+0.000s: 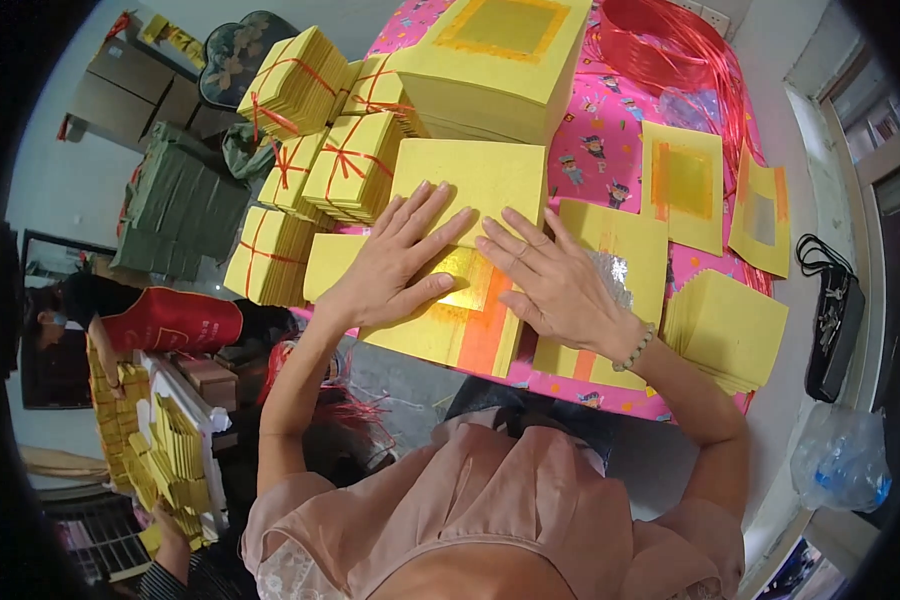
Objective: Folding and bundling sheets of yellow joss paper with gold and silver foil.
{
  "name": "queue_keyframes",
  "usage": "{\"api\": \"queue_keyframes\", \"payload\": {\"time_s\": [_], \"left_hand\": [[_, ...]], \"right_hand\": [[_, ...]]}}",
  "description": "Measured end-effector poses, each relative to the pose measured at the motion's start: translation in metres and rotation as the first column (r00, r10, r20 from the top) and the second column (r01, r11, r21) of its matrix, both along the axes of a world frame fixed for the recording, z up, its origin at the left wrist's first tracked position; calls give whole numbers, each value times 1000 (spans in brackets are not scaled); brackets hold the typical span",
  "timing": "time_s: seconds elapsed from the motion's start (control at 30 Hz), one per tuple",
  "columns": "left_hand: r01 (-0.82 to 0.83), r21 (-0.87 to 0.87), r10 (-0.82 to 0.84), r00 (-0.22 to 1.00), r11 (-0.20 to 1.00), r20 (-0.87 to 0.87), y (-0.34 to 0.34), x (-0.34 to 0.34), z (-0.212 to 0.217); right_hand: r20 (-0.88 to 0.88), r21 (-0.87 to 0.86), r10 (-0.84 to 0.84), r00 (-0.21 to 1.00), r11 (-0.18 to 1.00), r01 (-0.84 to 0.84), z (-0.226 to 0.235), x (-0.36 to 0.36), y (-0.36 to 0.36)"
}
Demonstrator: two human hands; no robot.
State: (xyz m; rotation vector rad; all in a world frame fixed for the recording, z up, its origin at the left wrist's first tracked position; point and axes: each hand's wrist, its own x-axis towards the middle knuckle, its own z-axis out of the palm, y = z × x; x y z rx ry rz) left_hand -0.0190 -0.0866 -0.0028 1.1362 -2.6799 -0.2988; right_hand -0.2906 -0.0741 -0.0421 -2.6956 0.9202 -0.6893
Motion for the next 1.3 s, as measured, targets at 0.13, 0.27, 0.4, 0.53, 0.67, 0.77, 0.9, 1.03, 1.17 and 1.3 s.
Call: {"api": "queue_keyframes", "payload": {"time_s": [0.13,0.27,0.4,0.53,0.67,0.77,0.9,1.03,1.17,1.3], "left_hand": [[-51,89,49,999,995,24,10,13,-1],[-54,129,58,998,990,-22,12,15,-7],[-33,141,46,995,989,-88,9,22,-16],[33,218,18,974,975,-227,6,31,-18],[-33,241,71,986,970,-153,7,42,-21],[-60,224,88,989,973,-120,10,38,-16],[-44,283,113,965,958,-235,6,46,-19],[21,315,173,799,949,-575,4,49,-22],[-91,374,368,491,923,-790,5,45,-18],[-274,505,572,473,819,-670,6,52,-15]], "right_hand": [[-24,29,1,1000,1000,0,1,0,2],[-27,64,-6,1000,998,8,2,2,3],[-19,88,-13,1000,996,15,5,2,5],[-50,52,-19,999,998,22,7,2,6],[-77,48,-34,996,998,38,9,3,8],[-79,46,-42,996,998,46,15,3,9],[-93,25,-73,993,997,76,25,9,2],[17,-132,-85,996,987,87,23,13,-10],[42,-249,-90,995,964,98,25,13,-22],[4,-403,-57,998,914,54,19,12,-27]]}}
